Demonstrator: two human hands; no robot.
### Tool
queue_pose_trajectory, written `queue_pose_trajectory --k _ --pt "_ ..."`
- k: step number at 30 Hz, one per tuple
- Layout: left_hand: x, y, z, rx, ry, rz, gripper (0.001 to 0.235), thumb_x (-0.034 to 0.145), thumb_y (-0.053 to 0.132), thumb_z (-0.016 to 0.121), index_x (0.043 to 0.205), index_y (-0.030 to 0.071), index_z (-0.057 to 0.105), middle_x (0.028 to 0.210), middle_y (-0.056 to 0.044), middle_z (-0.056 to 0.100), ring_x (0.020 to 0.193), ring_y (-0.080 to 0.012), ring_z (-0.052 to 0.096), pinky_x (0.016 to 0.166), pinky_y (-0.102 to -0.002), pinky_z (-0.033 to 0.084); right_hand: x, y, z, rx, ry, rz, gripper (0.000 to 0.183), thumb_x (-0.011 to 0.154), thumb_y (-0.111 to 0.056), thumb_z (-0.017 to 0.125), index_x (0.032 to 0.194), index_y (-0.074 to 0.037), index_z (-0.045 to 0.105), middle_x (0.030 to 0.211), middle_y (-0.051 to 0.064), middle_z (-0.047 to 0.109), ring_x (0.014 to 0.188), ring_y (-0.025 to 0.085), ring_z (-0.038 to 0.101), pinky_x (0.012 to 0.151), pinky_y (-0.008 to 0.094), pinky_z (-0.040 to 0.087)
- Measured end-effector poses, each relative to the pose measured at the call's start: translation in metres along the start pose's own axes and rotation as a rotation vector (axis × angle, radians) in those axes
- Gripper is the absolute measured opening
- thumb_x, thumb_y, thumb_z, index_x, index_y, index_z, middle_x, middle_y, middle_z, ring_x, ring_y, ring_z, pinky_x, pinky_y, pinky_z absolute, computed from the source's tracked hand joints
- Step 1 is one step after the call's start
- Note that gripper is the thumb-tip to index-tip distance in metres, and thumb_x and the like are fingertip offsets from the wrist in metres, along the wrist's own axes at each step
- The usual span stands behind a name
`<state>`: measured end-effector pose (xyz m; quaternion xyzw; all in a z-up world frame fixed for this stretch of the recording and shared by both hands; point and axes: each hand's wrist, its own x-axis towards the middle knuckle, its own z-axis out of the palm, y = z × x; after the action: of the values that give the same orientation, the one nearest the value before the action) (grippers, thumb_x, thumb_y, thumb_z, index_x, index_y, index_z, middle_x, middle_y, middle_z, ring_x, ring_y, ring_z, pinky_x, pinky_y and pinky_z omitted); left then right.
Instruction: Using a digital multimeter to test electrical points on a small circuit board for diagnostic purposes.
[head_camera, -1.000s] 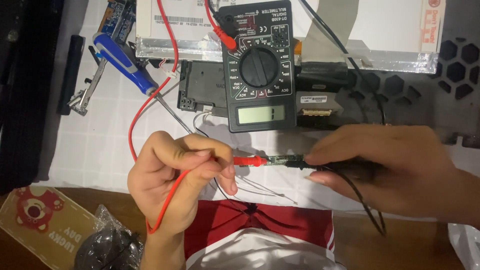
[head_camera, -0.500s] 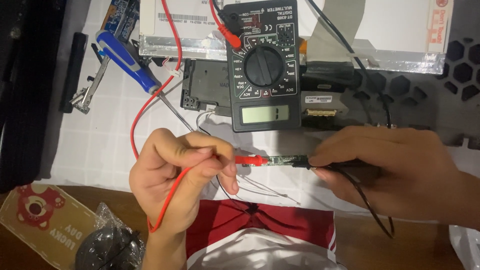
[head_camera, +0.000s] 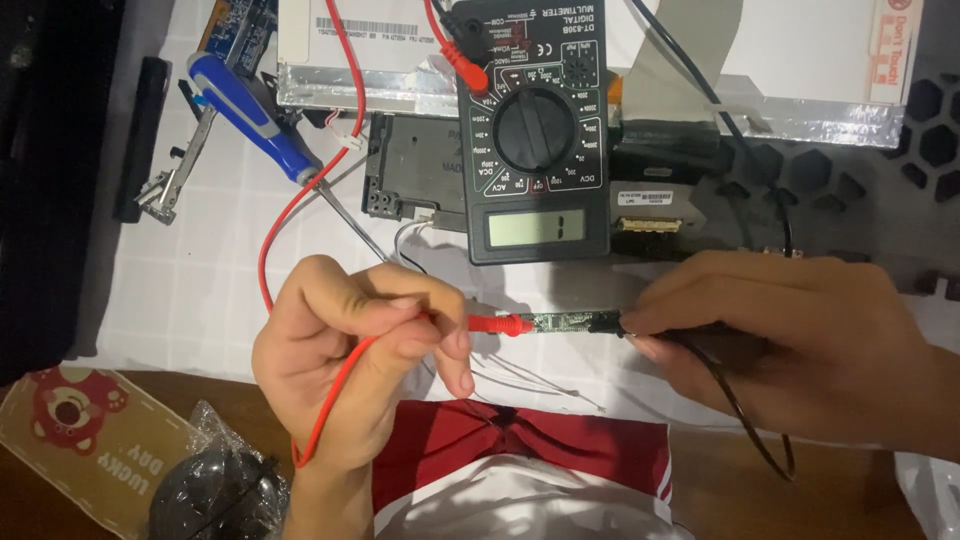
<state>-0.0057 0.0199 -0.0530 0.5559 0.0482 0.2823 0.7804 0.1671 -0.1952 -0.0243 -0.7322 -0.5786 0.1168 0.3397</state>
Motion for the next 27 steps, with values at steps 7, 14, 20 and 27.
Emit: queue_pose_trajectory --k 7,14,20,27 --pt "-0.0002 0.0009 0.0014 -0.015 0.009 -0.011 0.02 0.094 -0.014 0.053 0.095 0.005 0.046 0.082 -0.033 0.061 0.055 -0.0298 0.062 0.051 -0.034 0.06 0.0028 -0.0034 -0.0009 0.002 -0.015 -0.004 0.009 0.087 -0.021 0.073 0.092 -0.014 0.074 0.086 -0.004 0.079 0.076 0.006 0.077 0.068 0.014 0.056" --pt "0.0003 0.0002 0.0009 -0.002 0.003 -0.004 0.017 0.095 -0.012 0.054 0.096 0.004 0.048 0.083 -0.032 0.062 0.056 -0.0299 0.063 0.051 -0.035 0.06 0.002 -0.0011 -0.001 0.001 -0.019 -0.019 0.008 0.087 -0.02 0.072 0.091 -0.013 0.075 0.087 -0.004 0.079 0.079 0.007 0.078 0.069 0.015 0.058" --pt "0.0006 -0.0006 -0.0003 0.002 -0.003 -0.003 0.017 0.096 -0.011 0.054 0.096 0.004 0.047 0.084 -0.032 0.062 0.056 -0.0302 0.063 0.052 -0.036 0.061 0.0023 -0.0005 -0.0014 -0.009 -0.024 -0.049 0.011 0.086 -0.02 0.074 0.092 -0.011 0.077 0.09 -0.001 0.08 0.081 0.01 0.079 0.073 0.018 0.062" --pt "0.0014 0.0003 0.0004 0.008 -0.014 0.002 0.018 0.096 -0.012 0.053 0.097 0.005 0.047 0.083 -0.031 0.062 0.055 -0.0292 0.063 0.052 -0.035 0.06 0.0034 -0.0002 -0.0012 -0.03 -0.035 -0.041 0.01 0.088 -0.023 0.071 0.089 -0.014 0.076 0.087 -0.004 0.079 0.078 0.007 0.077 0.065 0.016 0.057"
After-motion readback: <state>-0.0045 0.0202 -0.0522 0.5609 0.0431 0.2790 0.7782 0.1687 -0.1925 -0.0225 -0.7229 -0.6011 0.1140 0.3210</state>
